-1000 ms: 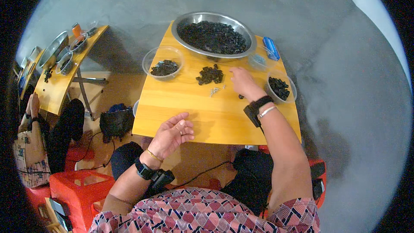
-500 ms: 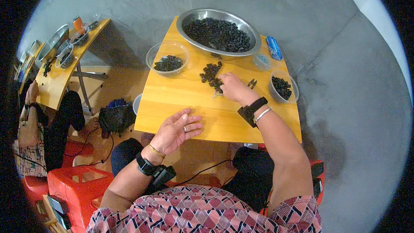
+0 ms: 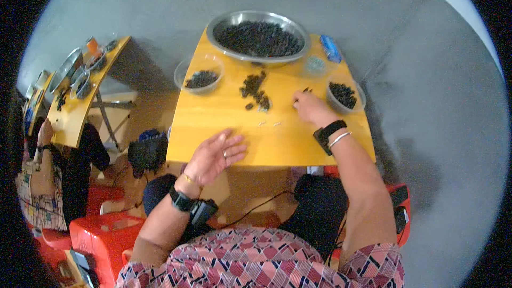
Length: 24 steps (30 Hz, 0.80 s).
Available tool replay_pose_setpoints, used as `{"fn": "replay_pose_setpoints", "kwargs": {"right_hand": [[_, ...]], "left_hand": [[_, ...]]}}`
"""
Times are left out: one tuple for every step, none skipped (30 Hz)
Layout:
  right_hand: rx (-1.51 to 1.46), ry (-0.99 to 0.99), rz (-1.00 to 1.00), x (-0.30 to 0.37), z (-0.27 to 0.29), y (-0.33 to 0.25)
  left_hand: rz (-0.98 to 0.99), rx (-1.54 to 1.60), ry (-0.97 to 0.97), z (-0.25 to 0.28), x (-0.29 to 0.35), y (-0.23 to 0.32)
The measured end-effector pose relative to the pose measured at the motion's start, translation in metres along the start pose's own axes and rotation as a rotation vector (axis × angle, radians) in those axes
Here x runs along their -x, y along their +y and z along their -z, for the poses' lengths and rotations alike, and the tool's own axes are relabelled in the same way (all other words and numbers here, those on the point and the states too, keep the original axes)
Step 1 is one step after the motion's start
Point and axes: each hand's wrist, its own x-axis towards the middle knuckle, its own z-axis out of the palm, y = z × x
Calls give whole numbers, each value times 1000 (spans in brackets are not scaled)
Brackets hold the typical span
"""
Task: Assembling small black plastic industrial components at a work table.
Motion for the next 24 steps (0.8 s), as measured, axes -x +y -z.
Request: {"fn": "replay_pose_setpoints", "kwargs": {"right_hand": [[2,-5,-35,-5,5,2],[57,24,18,-2,4,2],[52,19,17,-2,2,4],[43,58,8,1,-1,4],[36,97,-2,5,-3,3],[29,87,-10,9,-1,3],[2,177,38,20,3,-7],[-18,278,95,24,7,-13],[-24,268,94,33,1,-19],[-96,162,136,44,-6,-28],[-162,67,181,49,-11,-35],[-159,76,193,52,-15,-40],[-110,62,214,57,-20,-45],[-61,48,236,58,-22,-49],[-60,51,246,54,-22,-50],[-27,80,266,53,-25,-49],[6,108,286,52,-28,-49],[6,102,292,51,-30,-50],[-8,77,253,48,-31,-51],[-22,52,214,44,-30,-52],[-20,48,217,38,-29,-51],[-30,37,195,31,-26,-51],[-40,26,171,26,-24,-52],[-39,24,174,25,-23,-55]], "left_hand": [[1,-1,8,2,-2,1],[16,29,6,5,-2,1],[33,60,4,6,-4,1],[44,61,14,7,-4,1],[33,46,21,6,-6,2],[23,30,28,5,-8,3],[43,34,47,6,-4,2],[15,40,-5,5,-7,4],[-16,45,-58,6,-7,3],[-8,59,-41,6,-7,4],[-19,53,-46,7,-8,4],[-4,47,-4,8,-8,1],[17,44,40,8,-5,-2],[18,50,24,7,-5,-1],[7,49,25,5,-7,1],[0,53,17,4,-7,0],[-8,56,8,4,-6,-1],[-12,61,14,5,-4,-3],[-10,46,20,6,-4,-3],[-8,31,27,6,-4,-4],[-11,36,29,6,-5,-4],[-16,37,19,5,-5,-2],[-20,38,8,5,-5,-1],[-23,40,9,5,-4,-2]]}}
